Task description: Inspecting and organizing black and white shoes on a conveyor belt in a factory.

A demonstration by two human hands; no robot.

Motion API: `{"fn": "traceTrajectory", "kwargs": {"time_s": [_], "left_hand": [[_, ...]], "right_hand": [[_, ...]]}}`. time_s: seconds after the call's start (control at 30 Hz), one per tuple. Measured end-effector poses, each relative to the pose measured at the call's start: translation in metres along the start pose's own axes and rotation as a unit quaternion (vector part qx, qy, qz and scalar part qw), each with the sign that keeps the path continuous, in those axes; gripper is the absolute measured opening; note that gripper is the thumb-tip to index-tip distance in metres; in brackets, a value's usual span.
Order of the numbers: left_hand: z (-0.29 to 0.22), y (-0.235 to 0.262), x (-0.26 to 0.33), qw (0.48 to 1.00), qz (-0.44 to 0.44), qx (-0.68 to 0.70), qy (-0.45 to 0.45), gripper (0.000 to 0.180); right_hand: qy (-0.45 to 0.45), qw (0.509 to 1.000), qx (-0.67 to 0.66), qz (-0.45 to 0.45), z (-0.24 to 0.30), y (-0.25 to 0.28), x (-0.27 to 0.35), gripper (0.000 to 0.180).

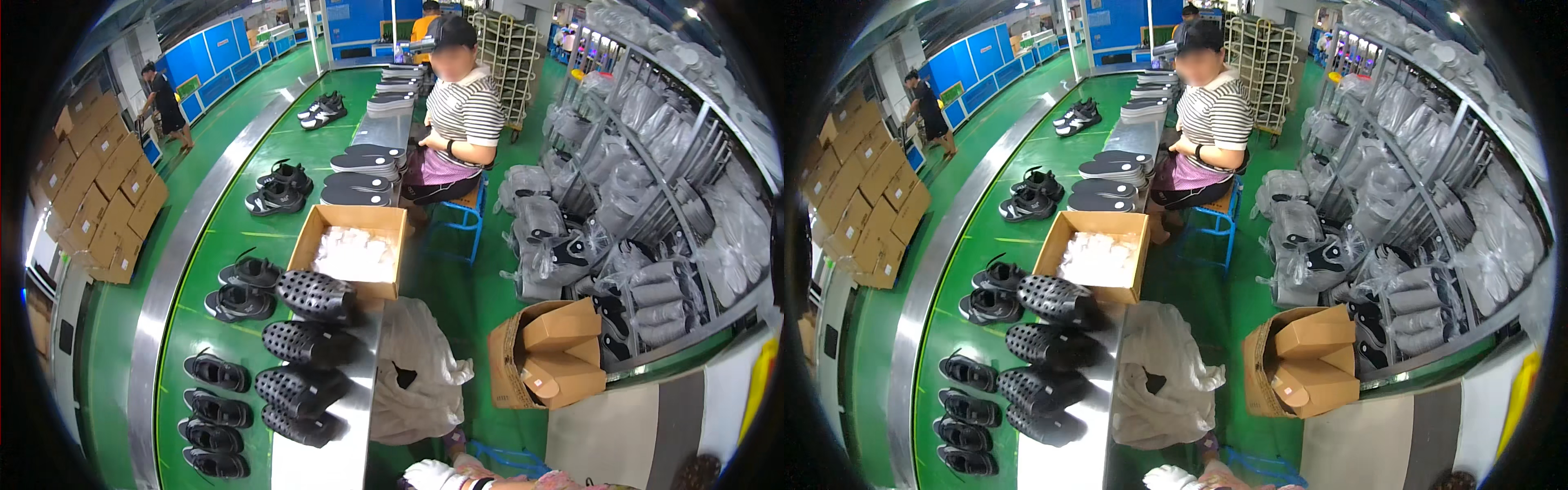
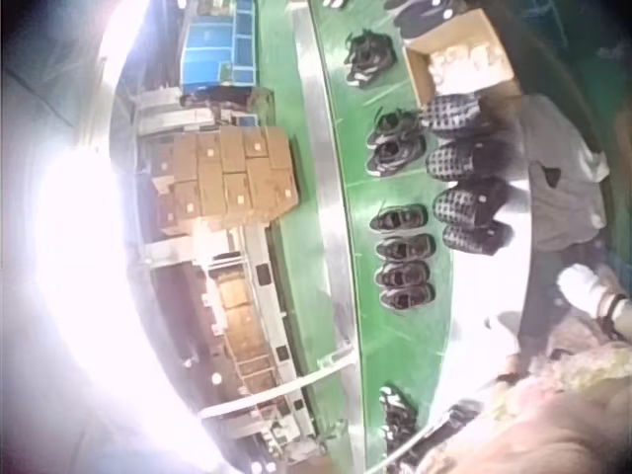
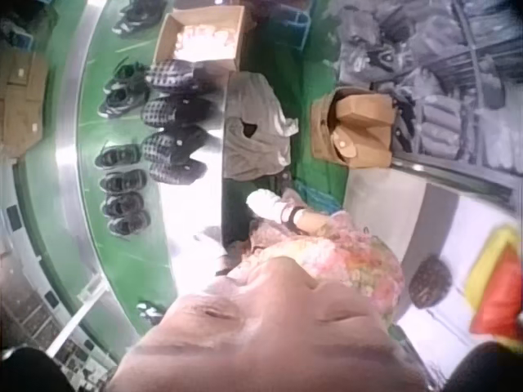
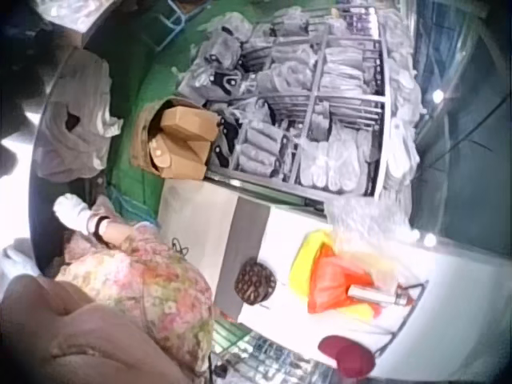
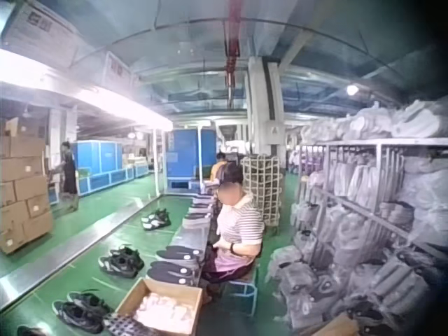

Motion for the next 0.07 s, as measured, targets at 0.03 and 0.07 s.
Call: {"fn": "traceTrajectory", "kwargs": {"time_s": [0.03, 0.07], "left_hand": [[-0.037, -0.003, -0.006, 0.998, 0.054, -0.045, 0.001, 0.050], [-0.089, -0.002, -0.020, 0.991, 0.103, -0.083, 0.000, 0.053]], "right_hand": [[-0.027, 1.000, 0.010, 0.006, -0.011, 0.010, 0.006, 0.020], [-0.051, 0.998, 0.028, 0.008, -0.019, 0.039, 0.003, 0.021]]}}
Point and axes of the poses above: each hand's wrist, its own x-axis away from the middle knuckle, its own y-axis out of the back of the hand, z = x × y, the point moved 3 cm from there along -x, towards the middle knuckle, and after that the axes turned 14 degrees about -z, right-handed, at the moved point
